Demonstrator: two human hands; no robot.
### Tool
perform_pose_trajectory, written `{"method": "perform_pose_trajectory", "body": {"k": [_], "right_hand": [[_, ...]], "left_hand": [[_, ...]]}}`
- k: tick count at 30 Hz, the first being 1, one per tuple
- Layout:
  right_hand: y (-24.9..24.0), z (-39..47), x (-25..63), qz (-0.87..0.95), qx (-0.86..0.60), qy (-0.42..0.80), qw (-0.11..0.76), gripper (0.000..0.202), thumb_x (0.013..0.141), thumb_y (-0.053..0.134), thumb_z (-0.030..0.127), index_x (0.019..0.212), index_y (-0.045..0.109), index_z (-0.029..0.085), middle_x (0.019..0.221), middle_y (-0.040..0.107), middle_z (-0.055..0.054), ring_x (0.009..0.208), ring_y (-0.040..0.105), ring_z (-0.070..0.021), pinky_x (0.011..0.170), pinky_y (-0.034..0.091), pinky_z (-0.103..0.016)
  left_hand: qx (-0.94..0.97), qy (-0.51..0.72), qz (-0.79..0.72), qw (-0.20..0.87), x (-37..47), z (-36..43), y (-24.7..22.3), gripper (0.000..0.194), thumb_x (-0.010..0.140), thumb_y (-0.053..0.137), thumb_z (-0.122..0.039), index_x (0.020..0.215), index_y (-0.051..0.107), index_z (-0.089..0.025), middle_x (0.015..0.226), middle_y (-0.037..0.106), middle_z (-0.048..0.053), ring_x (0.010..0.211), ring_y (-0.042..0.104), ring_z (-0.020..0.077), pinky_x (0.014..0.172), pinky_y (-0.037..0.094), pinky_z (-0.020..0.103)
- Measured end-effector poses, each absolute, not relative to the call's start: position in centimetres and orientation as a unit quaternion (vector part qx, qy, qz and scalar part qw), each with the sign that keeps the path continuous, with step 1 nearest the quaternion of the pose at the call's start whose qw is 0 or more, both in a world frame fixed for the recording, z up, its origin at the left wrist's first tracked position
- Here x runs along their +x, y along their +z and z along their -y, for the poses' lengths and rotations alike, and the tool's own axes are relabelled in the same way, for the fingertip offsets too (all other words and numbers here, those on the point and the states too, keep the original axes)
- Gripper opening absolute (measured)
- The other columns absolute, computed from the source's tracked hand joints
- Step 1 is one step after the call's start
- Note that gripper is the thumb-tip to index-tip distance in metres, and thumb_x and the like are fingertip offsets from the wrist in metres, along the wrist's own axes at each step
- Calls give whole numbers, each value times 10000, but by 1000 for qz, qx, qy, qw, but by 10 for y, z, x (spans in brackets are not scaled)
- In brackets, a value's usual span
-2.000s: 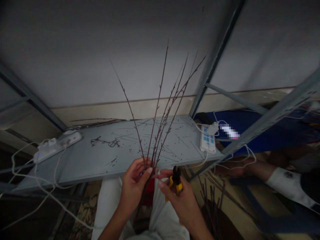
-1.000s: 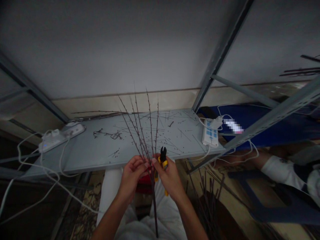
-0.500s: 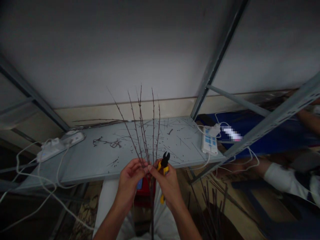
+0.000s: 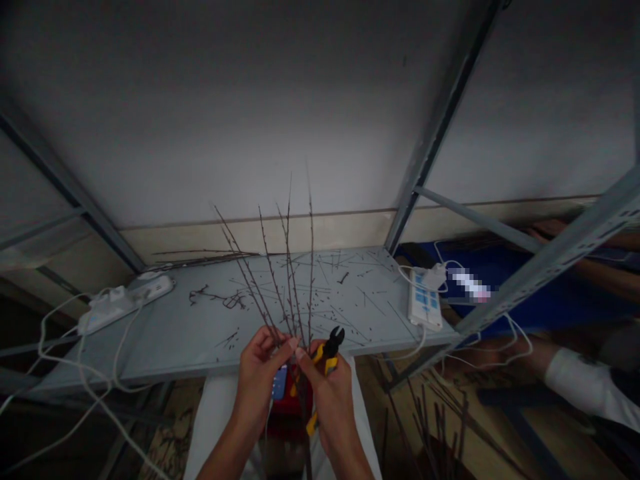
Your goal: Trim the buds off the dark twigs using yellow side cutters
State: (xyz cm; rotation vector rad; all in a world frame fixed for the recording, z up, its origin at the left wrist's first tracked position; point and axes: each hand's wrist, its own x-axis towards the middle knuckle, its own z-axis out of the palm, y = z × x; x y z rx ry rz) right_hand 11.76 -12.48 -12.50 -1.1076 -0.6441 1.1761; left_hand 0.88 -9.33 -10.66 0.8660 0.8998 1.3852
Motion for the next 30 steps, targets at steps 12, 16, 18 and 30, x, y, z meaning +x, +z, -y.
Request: {"method": "perform_pose_trajectory", "body": {"k": [12, 16, 18, 30], "right_hand": [[-136, 136, 102, 188, -476, 522, 682, 383, 701, 859, 429, 853, 580, 215, 768, 619, 15, 734, 623, -185, 693, 536, -300], [-137, 136, 126, 344, -573, 431, 606, 379, 771, 769, 537, 885, 634, 202, 794, 664, -33, 765, 636, -226, 719, 519, -340], [-131, 135, 144, 443, -619, 330, 558, 387, 783, 742, 567, 869, 635, 205, 794, 676, -50, 766, 643, -243, 740, 509, -359], [-91, 103, 192, 787, -570, -32, 232, 570, 803, 660, 677, 1075, 554, 188, 955, 657, -111, 900, 634, -320, 783, 483, -440]], "left_hand": [[282, 605, -402, 627, 29, 90, -121, 282, 713, 861, -305, 892, 691, -169, 883, 709, 29, 728, 659, 135, 651, 521, 223], [290, 625, -409, 599, 23, 87, -113, 339, 667, 885, -297, 745, 577, -179, 874, 715, 30, 756, 683, 160, 679, 549, 255], [305, 630, -417, 579, 18, 84, -108, 398, 659, 884, -297, 693, 502, -191, 873, 722, 32, 756, 688, 167, 664, 548, 255], [391, 593, -435, 554, 20, 88, -107, 249, 724, 842, -284, 779, 625, -173, 824, 728, 40, 755, 662, 173, 716, 517, 276]]}}
